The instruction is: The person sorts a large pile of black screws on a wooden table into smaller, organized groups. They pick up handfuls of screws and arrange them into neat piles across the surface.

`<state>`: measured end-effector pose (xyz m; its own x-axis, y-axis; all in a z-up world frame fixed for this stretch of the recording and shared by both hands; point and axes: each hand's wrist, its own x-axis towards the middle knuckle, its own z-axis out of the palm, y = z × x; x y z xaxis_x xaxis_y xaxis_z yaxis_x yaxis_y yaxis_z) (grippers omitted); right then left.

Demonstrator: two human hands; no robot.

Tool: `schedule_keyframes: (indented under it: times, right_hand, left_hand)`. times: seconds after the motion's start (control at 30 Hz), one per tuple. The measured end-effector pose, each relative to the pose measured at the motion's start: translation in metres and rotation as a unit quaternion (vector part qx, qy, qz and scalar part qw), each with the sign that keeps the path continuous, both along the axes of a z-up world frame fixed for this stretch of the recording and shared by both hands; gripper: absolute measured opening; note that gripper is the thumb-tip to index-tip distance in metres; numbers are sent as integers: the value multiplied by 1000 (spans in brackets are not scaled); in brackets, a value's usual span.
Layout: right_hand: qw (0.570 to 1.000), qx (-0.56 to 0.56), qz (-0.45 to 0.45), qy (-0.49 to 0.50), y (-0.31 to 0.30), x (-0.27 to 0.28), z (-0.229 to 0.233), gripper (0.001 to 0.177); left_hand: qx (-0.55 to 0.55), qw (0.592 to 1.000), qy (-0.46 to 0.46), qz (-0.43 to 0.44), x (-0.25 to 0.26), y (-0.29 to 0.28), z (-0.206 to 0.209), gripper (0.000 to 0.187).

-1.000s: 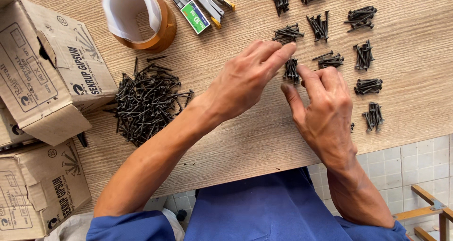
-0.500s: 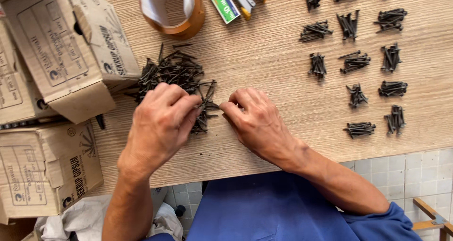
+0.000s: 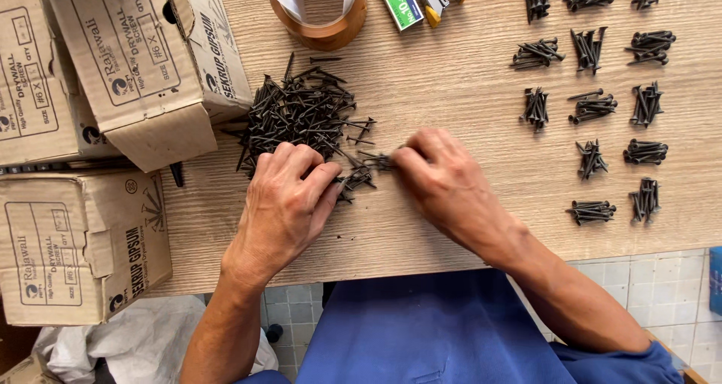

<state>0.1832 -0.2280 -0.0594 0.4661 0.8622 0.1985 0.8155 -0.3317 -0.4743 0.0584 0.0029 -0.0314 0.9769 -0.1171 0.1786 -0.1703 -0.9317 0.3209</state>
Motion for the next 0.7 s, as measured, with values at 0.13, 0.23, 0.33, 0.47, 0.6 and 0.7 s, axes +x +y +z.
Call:
schedule_keyframes:
  times: [0.13, 0.23, 0.33, 0.47, 0.6, 0.7]
  right_hand:
    - [999, -22, -6, 32, -29, 8, 6, 9]
    - [999, -16, -10, 48, -43, 11, 7, 10]
    - [998, -12, -18, 63, -49, 10, 6, 14]
    - [998, -10, -27, 51, -49, 10, 6, 31]
    - [998, 17, -22, 49, -49, 11, 5, 19]
    - [998, 25, -28, 58, -52, 11, 6, 19]
  left_hand:
    - [-10, 1000, -4, -11, 10, -16, -2, 17]
    - [-12, 999, -35, -30, 21, -36, -11, 19]
    - [-22, 997, -52, -45, 35, -55, -14, 18]
    - [9, 996, -73, -44, 45, -63, -20, 10]
    - [2, 998, -44, -49, 43, -56, -23, 15]
    - [-22, 998, -40, -45, 41, -51, -23, 25]
